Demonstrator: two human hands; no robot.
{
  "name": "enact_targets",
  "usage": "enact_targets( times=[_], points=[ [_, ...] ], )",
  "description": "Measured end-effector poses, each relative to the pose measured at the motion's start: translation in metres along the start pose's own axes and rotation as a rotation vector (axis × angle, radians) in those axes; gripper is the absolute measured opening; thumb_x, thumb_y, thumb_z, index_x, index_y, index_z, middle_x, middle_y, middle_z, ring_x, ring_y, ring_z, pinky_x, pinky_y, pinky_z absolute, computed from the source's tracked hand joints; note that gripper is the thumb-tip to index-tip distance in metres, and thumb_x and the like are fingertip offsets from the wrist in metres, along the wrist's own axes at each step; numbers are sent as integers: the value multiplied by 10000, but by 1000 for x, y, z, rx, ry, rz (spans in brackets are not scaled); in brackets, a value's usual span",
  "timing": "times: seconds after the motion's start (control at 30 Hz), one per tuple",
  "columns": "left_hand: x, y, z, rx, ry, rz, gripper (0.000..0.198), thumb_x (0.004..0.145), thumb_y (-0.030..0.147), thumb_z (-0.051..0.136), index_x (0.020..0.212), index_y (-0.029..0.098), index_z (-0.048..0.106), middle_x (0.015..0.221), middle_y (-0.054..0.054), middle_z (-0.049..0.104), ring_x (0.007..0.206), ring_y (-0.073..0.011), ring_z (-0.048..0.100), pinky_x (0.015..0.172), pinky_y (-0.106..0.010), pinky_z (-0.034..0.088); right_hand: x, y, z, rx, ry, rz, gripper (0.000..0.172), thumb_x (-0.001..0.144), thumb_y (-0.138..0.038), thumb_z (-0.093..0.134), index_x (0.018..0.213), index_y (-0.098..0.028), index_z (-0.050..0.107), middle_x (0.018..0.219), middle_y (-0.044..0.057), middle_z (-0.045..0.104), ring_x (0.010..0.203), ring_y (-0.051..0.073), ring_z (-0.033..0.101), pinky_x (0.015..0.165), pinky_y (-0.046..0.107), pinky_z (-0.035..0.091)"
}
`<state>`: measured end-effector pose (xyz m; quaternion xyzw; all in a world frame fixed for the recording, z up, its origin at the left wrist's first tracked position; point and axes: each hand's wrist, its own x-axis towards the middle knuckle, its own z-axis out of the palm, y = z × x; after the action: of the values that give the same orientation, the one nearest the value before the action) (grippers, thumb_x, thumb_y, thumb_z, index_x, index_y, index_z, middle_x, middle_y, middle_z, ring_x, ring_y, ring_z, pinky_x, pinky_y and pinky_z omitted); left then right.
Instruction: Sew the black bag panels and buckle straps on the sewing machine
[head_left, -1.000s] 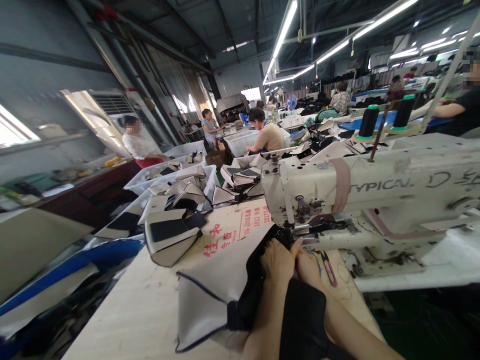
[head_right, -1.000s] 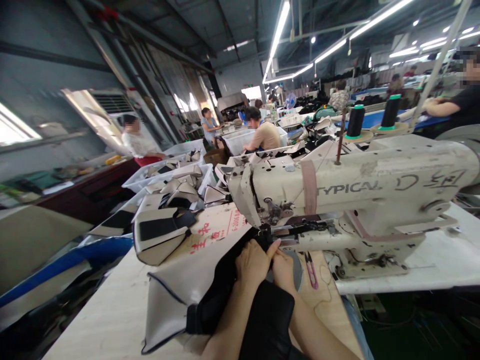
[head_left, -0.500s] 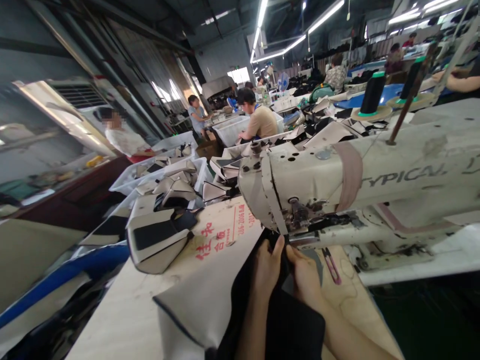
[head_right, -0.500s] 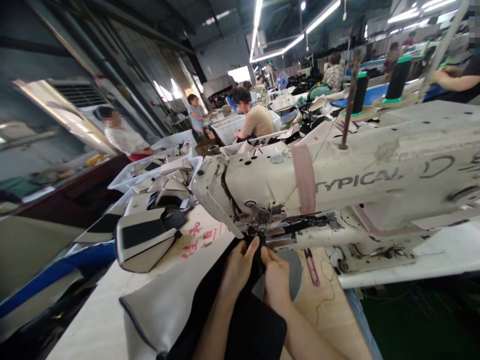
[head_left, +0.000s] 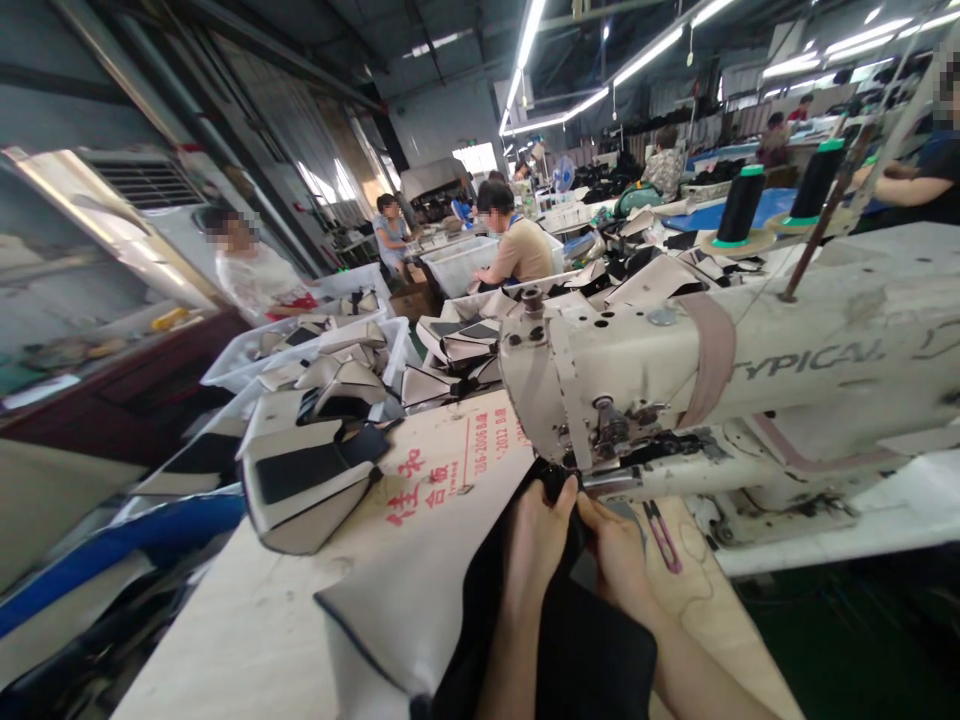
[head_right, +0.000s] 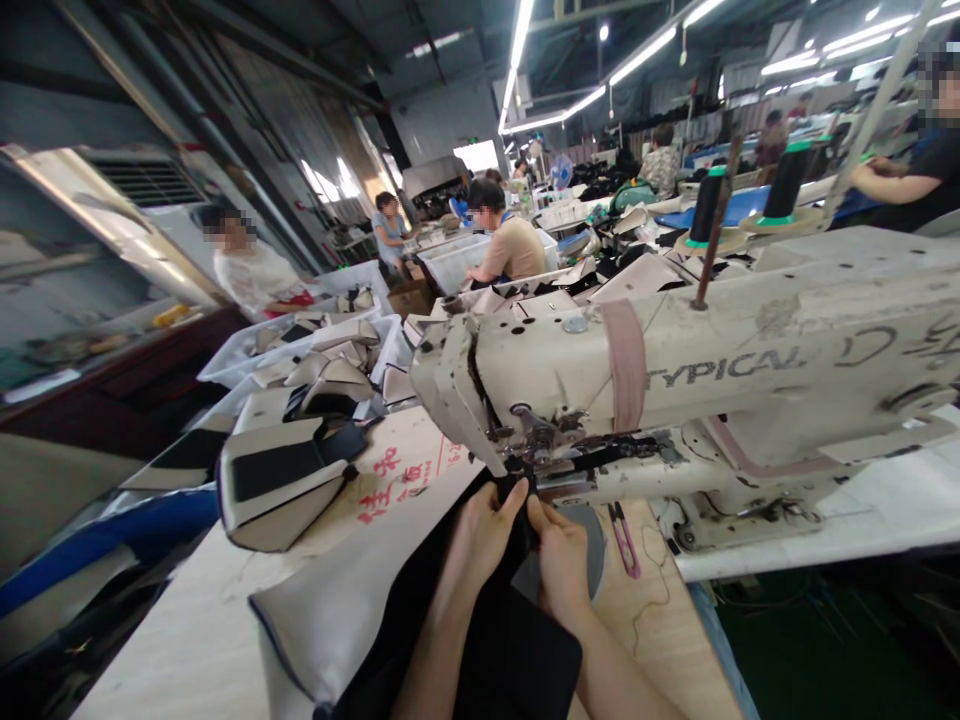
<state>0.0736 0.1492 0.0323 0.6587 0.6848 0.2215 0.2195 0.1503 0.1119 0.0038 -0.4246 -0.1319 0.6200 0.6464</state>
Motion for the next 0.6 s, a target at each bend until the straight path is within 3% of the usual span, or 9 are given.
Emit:
enact_targets(
  times=[0.13, 0.27, 0.6],
  points=[
    [2, 2, -3, -37, -34, -22, 374, 735, 480, 459, 607, 140, 546, 478, 47, 408, 454, -82, 388, 458, -202, 254, 0, 2, 0, -41, 18, -26, 400, 618, -434, 636, 870, -126, 674, 834, 82, 665, 744, 215, 610, 642, 296, 477],
    [0, 0, 0, -52, 17, -14, 387, 741, 486, 448, 597, 140, 546, 494, 38, 433, 459, -82, 382, 465, -207, 243, -1, 2, 1, -120, 48, -80, 395, 602, -438, 647, 835, -121, 683, 831, 81, 666, 798, 223, 601, 664, 287, 475],
    [4, 1, 0, -11, 33, -30, 399, 735, 508, 450, 556, 156, 511, 468, 50, 381, 448, -80, 325, 461, -214, 206, 1, -7, 1, -325, 44, -174, 352, 649, -433, 586, 810, -138, 690, 759, 67, 667, 701, 202, 598, 606, 280, 456]
  ],
)
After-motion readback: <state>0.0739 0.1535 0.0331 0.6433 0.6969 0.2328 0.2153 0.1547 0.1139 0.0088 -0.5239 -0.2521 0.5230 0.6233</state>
